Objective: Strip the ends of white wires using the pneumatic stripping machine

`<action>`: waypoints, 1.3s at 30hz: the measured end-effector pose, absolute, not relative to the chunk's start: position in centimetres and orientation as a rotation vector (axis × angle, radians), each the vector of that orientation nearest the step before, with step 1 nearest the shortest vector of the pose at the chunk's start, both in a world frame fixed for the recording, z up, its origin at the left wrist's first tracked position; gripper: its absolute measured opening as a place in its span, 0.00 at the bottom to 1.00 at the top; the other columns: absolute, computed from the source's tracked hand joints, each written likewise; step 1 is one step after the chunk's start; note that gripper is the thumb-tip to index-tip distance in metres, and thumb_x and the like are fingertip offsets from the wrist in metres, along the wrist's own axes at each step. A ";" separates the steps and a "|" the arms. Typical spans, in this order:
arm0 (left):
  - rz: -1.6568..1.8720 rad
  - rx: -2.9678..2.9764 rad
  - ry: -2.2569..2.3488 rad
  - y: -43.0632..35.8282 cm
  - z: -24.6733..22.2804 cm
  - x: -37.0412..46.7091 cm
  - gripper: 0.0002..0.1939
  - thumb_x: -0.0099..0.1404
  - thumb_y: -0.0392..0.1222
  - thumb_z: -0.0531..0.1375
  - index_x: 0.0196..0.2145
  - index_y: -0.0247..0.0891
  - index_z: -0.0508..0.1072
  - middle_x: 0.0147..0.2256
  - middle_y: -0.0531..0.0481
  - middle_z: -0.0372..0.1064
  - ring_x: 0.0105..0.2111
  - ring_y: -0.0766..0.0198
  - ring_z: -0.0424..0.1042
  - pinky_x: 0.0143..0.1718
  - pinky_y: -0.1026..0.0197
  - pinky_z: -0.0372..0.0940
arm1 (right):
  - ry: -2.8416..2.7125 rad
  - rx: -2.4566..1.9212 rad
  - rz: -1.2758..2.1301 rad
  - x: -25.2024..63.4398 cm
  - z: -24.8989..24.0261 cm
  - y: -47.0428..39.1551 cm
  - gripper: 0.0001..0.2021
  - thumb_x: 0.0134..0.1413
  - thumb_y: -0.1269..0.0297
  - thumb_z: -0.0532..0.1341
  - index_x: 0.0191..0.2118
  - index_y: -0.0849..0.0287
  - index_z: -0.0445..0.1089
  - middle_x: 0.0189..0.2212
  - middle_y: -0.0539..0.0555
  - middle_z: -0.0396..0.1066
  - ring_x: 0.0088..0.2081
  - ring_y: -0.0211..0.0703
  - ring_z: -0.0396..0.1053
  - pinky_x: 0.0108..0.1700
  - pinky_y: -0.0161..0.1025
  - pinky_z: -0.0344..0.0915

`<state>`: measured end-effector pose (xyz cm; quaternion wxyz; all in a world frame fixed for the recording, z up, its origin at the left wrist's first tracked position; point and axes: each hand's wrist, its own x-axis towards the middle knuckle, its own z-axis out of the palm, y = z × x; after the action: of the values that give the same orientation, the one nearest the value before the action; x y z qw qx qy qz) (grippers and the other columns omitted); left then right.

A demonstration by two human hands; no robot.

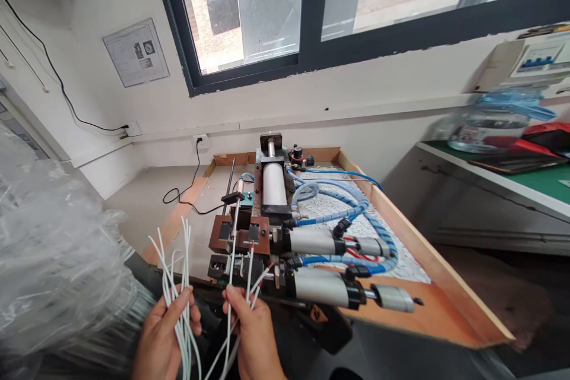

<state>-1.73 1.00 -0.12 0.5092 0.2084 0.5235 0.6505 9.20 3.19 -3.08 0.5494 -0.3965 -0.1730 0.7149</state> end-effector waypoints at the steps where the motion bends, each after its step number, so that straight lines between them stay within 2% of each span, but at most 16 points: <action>1: 1.551 0.499 1.260 0.9 -0.2 -1.6 0.11 0.45 0.42 0.63 0.25 0.34 0.67 0.16 0.56 0.64 0.16 0.69 0.63 0.15 0.66 0.60 | -0.409 -0.930 1.705 9.2 -3.0 3.2 0.13 0.33 0.57 0.66 0.19 0.64 0.69 0.15 0.47 0.63 0.19 0.34 0.58 0.24 0.32 0.53; 6: 1.469 0.501 1.271 0.5 -0.4 -0.9 0.12 0.43 0.41 0.65 0.22 0.35 0.65 0.14 0.57 0.63 0.14 0.69 0.63 0.14 0.67 0.59 | -0.567 -0.744 1.882 8.8 -2.2 3.0 0.12 0.40 0.58 0.62 0.25 0.65 0.69 0.12 0.45 0.58 0.16 0.30 0.53 0.21 0.30 0.51; 9: 1.399 0.536 1.272 0.3 -0.5 -0.5 0.13 0.40 0.40 0.66 0.22 0.34 0.66 0.13 0.56 0.64 0.14 0.68 0.63 0.15 0.66 0.59 | -0.624 -0.680 1.969 8.4 -2.2 2.7 0.14 0.38 0.57 0.63 0.26 0.65 0.68 0.12 0.45 0.58 0.15 0.31 0.52 0.18 0.31 0.51; 15: 1.411 0.518 1.285 0.1 -0.7 -0.8 0.11 0.43 0.44 0.64 0.21 0.34 0.68 0.17 0.52 0.67 0.19 0.64 0.68 0.22 0.62 0.63 | -0.656 -0.941 1.676 9.1 -3.9 2.1 0.15 0.34 0.56 0.65 0.21 0.64 0.68 0.14 0.48 0.61 0.17 0.31 0.53 0.21 0.31 0.51; 21: 1.423 0.502 1.295 0.2 -0.9 -1.1 0.11 0.44 0.45 0.63 0.21 0.34 0.69 0.18 0.52 0.68 0.21 0.62 0.68 0.22 0.59 0.65 | -0.559 -0.989 1.666 9.7 -3.8 2.2 0.15 0.31 0.56 0.66 0.17 0.64 0.67 0.13 0.47 0.59 0.16 0.30 0.49 0.19 0.30 0.45; 25: 1.418 0.490 1.299 0.2 -1.0 -1.1 0.11 0.44 0.44 0.64 0.22 0.33 0.70 0.19 0.52 0.67 0.20 0.63 0.67 0.22 0.59 0.65 | -0.541 -0.970 1.715 9.8 -2.7 2.4 0.14 0.32 0.58 0.66 0.16 0.64 0.66 0.13 0.46 0.58 0.17 0.30 0.50 0.20 0.30 0.46; 30: 1.361 0.542 1.335 0.1 -1.6 -1.1 0.11 0.43 0.43 0.64 0.22 0.32 0.72 0.15 0.53 0.65 0.18 0.66 0.65 0.22 0.61 0.64 | -0.547 -0.891 1.867 9.5 -1.8 2.7 0.13 0.35 0.57 0.65 0.25 0.63 0.70 0.14 0.45 0.59 0.17 0.31 0.53 0.21 0.30 0.51; 33: 1.315 0.634 1.322 -0.1 -2.0 -1.2 0.12 0.44 0.44 0.64 0.22 0.31 0.73 0.14 0.51 0.67 0.16 0.67 0.64 0.21 0.63 0.62 | -0.599 -0.763 1.988 9.2 -1.7 2.7 0.14 0.35 0.56 0.64 0.25 0.64 0.69 0.14 0.47 0.60 0.16 0.32 0.55 0.21 0.32 0.53; 39: 1.353 0.557 1.356 -0.3 -1.8 -1.6 0.13 0.42 0.45 0.65 0.21 0.31 0.74 0.19 0.48 0.69 0.22 0.63 0.67 0.24 0.61 0.64 | -0.709 -0.940 1.667 9.6 -3.6 1.8 0.14 0.36 0.56 0.64 0.23 0.65 0.70 0.16 0.49 0.62 0.19 0.32 0.56 0.23 0.31 0.53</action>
<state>-1.62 -0.27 -1.76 0.5424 0.2348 0.5711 0.5697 9.57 1.83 -3.62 0.5231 -0.3926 -0.2959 0.6962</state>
